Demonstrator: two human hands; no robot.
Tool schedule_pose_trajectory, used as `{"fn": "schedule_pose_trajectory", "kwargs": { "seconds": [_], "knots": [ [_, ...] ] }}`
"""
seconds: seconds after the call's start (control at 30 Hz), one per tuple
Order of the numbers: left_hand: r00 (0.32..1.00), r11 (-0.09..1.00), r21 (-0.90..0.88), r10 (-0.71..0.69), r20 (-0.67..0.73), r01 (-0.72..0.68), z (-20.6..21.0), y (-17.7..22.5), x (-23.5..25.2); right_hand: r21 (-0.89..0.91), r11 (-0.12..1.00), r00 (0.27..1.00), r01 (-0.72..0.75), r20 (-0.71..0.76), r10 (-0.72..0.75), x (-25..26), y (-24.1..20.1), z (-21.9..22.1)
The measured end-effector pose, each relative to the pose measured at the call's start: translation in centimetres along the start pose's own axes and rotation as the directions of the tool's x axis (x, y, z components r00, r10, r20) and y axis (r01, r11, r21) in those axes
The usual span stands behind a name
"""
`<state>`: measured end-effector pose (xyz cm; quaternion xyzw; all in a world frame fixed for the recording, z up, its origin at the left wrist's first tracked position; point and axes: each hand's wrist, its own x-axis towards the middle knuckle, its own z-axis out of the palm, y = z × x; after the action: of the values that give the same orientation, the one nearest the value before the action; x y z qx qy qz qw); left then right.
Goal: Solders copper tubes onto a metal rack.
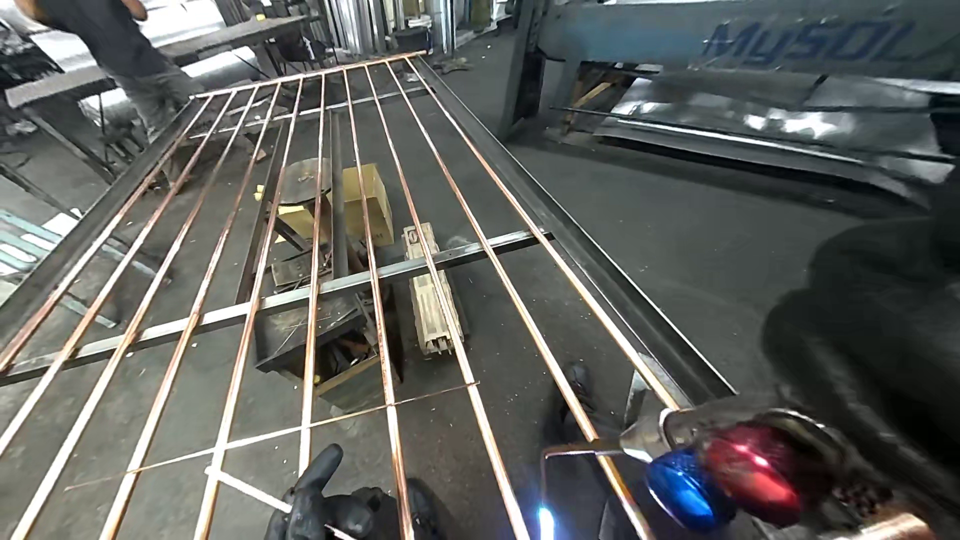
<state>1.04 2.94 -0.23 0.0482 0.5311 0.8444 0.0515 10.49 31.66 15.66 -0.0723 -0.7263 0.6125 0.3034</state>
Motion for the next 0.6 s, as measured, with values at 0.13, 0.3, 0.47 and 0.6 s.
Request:
{"fn": "schedule_pose_trajectory", "kwargs": {
  "seconds": [0.13, 0.3, 0.47, 0.6],
  "knots": [
    [1.0, 1.0, -0.003, 0.0, -0.025, 0.0, -0.1, 0.0, 0.0, -0.182, 0.983, 0.997, -0.007, -0.075, -0.007, -1.3, -1.0, 1.3],
    [1.0, 1.0, -0.027, 0.008, 0.001, -0.008, -0.6, 0.0, -0.1, -0.009, 1.0, 1.0, 0.014, 0.001, -0.014, -0.2, -1.1, 1.3],
    [0.999, 0.999, -0.042, 0.021, 0.028, -0.02, -1.0, -0.4, -0.1, 0.097, 0.991, 0.995, 0.095, -0.026, -0.093, 0.1, -0.5, 0.4],
    [1.0, 0.999, -0.046, 0.013, 0.022, -0.012, -0.6, -0.3, -0.3, 0.233, 0.969, 0.996, 0.084, -0.022, -0.081, -0.1, 0.7, -0.6]
  ]
}}
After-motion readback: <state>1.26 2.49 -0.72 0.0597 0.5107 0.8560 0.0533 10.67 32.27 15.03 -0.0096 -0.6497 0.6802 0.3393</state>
